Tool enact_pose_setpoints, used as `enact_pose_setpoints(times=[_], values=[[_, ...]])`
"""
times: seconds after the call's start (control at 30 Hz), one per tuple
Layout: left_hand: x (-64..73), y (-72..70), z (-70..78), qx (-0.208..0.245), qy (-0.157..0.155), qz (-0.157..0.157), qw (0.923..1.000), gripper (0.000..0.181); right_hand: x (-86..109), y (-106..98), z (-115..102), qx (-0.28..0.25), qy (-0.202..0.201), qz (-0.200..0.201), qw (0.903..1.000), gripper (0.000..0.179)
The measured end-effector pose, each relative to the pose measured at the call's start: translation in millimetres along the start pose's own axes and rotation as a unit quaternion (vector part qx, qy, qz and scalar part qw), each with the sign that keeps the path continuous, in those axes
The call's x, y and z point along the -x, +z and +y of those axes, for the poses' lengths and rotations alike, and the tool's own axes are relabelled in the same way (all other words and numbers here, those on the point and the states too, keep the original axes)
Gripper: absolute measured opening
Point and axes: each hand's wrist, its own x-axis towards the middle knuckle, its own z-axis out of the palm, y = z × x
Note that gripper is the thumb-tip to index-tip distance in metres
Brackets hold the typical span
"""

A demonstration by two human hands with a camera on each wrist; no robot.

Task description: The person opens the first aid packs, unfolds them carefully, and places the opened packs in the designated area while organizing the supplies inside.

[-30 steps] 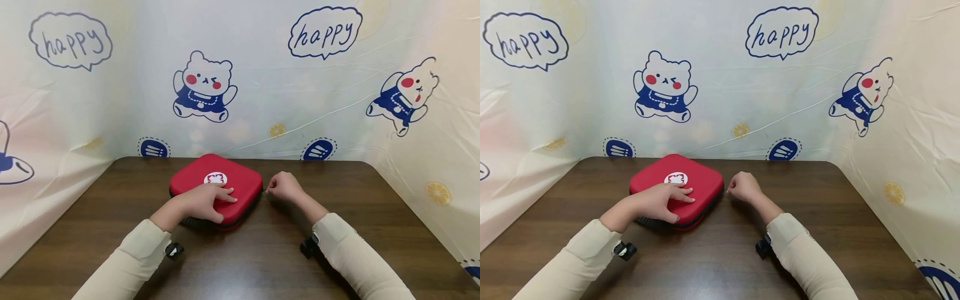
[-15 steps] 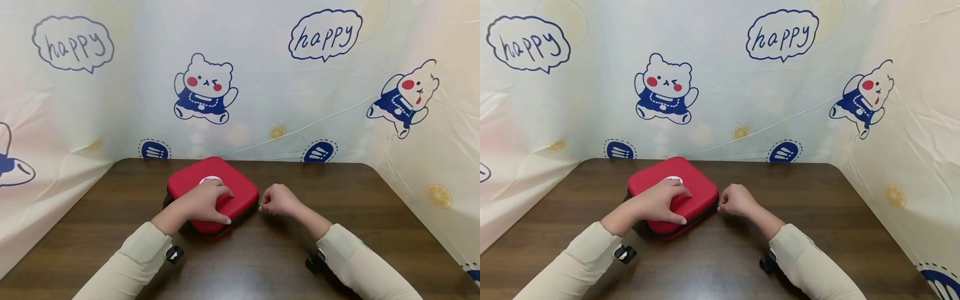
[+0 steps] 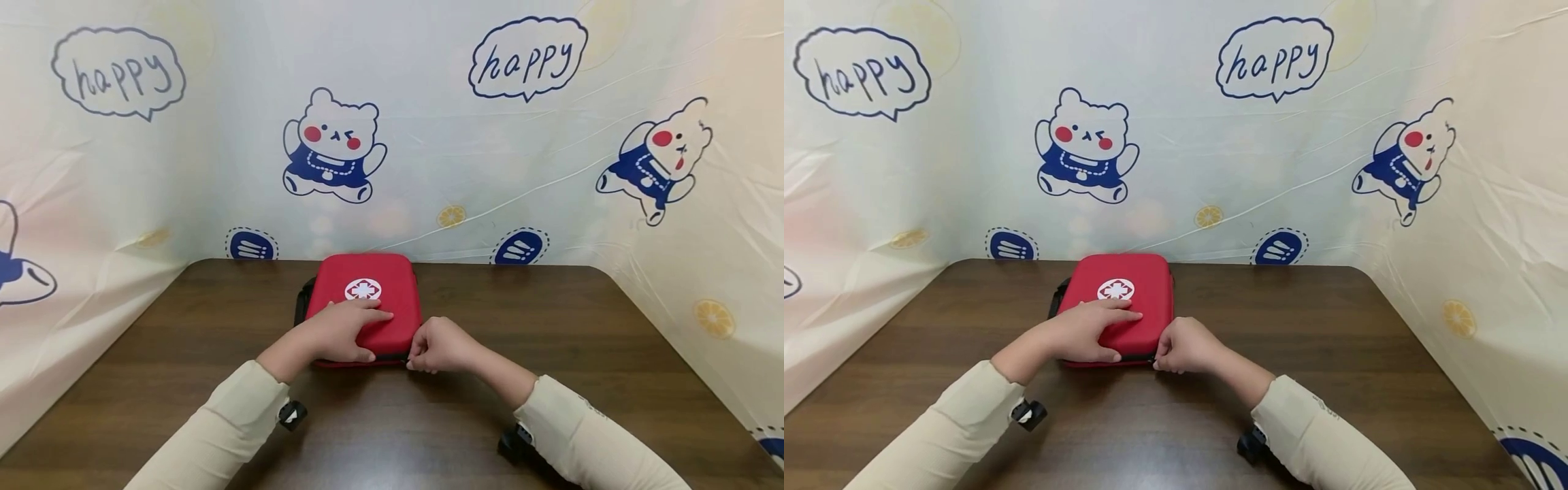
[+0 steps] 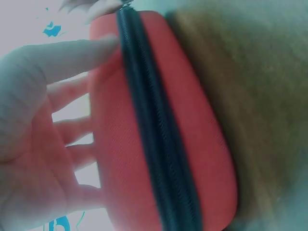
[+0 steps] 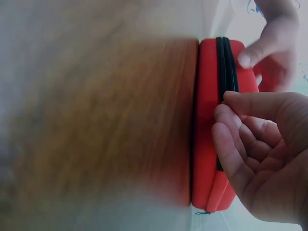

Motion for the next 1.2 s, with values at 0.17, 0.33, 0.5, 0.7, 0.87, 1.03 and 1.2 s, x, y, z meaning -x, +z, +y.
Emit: enact_pose_setpoints(times=[0.17, 0.33, 0.5, 0.7, 0.87, 1.03, 1.2], values=[[1.1, 4.5, 2.7, -0.007, -0.021, 0.019, 0.9996, 0.07, 0.1, 1.5, -3.4, 0.033, -0.008, 0.012, 0.9994, 0.017], [3.5, 6.8, 3.8, -0.009, -0.029, 0.017, 0.9994, 0.07, 2.7, 0.9, -1.5, 0.085, -0.034, 0.033, 0.9953, 0.024], [5.2, 7.6, 3.6, 0.0, -0.031, 0.015, 0.9994, 0.068, 5.6, -4.4, 6.3, 0.106, -0.022, 0.059, 0.9924, 0.026], [7.0, 9.1, 4.4, 0.024, -0.044, 0.005, 0.9987, 0.069, 0.5, -14.3, 22.0, 0.119, 0.001, 0.107, 0.9871, 0.023], [6.2, 10.3, 6.2, 0.027, -0.041, 0.005, 0.9988, 0.067, -7.2, -20.1, 30.4, 0.122, 0.009, 0.134, 0.9834, 0.022], [6.1, 11.0, 5.1, 0.023, -0.038, 0.01, 0.9989, 0.068, -9.2, -24.0, 31.8, 0.114, -0.003, 0.125, 0.9856, 0.017], [9.5, 17.2, -1.5, 0.028, -0.02, 0.034, 0.9988, 0.071, -9.3, -26.2, 34.4, 0.076, 0.012, 0.095, 0.9924, 0.012]])
